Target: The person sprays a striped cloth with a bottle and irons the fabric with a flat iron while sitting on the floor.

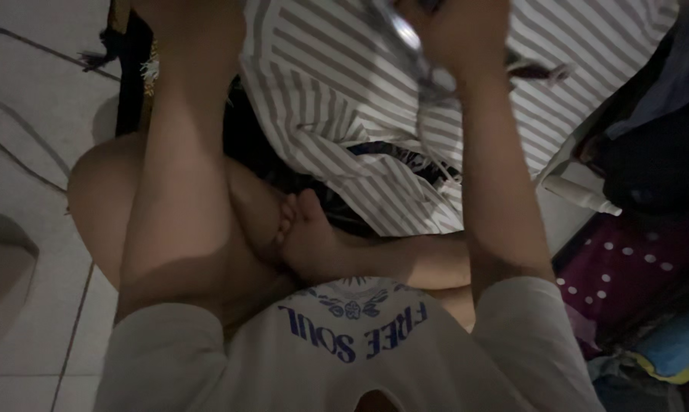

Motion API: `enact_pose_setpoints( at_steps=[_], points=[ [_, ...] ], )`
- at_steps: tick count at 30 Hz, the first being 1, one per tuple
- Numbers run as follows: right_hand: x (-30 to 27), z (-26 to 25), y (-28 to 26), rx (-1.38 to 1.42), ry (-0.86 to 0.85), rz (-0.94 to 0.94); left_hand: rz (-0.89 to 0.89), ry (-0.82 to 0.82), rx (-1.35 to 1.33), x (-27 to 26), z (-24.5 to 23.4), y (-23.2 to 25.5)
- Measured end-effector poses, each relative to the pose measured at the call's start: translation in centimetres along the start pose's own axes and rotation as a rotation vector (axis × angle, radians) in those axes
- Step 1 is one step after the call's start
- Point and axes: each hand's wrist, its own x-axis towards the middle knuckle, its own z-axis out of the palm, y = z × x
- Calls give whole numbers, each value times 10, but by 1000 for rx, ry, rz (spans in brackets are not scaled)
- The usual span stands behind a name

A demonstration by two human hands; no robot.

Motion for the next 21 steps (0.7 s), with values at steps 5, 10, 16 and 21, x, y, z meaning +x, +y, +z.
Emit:
enact_pose_setpoints(
  at_steps=[5, 10, 16, 21],
  points=[
    [-22, -20, -92, -62, -436, 265, 85, 48, -167, -13, 1, 23],
    [-69, -17, -108, -47, -269, 91, 194, 23, -330, -28, 5, 55],
    [-124, -41, 14, -27, -50, 232, 259, 7, -406, -35, 4, 73],
    [-164, -73, 79, -146, -109, 278, 281, 8, -442, -37, 2, 76]
  ],
)
